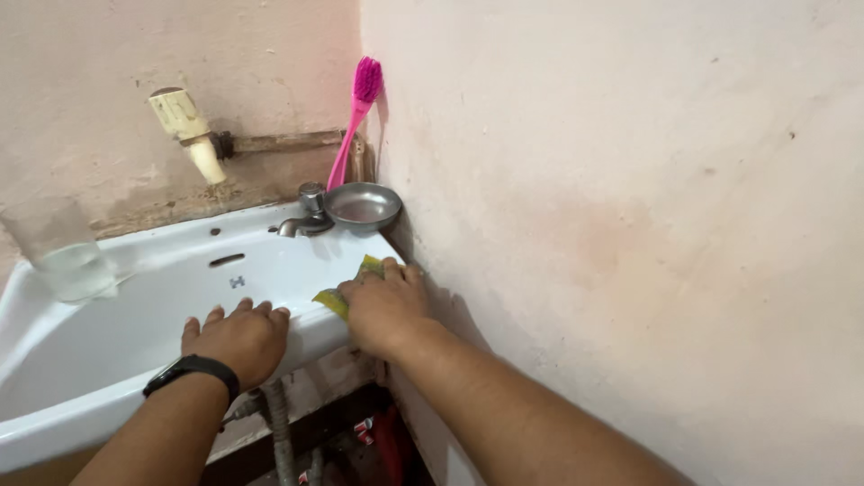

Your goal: The person scrubs the surface of a white sink and its metal faucet with a sponge and eventually pours water from a glass over the basin.

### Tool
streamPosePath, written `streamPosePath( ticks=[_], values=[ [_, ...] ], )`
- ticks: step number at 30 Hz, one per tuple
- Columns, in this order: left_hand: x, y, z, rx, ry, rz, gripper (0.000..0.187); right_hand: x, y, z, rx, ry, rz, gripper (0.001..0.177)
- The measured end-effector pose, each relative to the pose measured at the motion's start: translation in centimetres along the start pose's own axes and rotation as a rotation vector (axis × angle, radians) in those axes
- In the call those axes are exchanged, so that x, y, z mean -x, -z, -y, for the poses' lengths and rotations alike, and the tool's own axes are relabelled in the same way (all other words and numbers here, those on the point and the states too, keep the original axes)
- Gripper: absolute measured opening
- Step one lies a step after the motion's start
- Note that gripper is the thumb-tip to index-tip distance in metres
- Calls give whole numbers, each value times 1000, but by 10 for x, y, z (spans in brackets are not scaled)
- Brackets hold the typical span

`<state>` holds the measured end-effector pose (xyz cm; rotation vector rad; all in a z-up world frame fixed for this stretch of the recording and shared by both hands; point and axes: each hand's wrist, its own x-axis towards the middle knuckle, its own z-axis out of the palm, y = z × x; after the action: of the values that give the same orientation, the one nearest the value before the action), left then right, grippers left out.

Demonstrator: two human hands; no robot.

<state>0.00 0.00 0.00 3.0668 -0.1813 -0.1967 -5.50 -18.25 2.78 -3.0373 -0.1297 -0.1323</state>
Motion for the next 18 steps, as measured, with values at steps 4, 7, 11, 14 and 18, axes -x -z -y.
streamPosePath(
  ticks=[4, 7, 11, 14, 18],
  values=[
    [3, 3, 0, -161, -77, 30, 52, -7, -4, -9, -9, -41, 78, 49],
    [3, 4, 0, -64, -37, 31, 54, -21, -11, -19, -21, -12, 9, 42],
    [2, 9, 0, 37, -1, 66, 56, -36, -16, -30, -81, -28, 51, 43],
    [3, 12, 2, 126, 55, 77, 58, -40, -15, -33, -124, 1, 12, 42],
    [3, 17, -2, 117, 99, 107, 59, -47, -5, -33, -152, 3, 128, 40]
  ],
)
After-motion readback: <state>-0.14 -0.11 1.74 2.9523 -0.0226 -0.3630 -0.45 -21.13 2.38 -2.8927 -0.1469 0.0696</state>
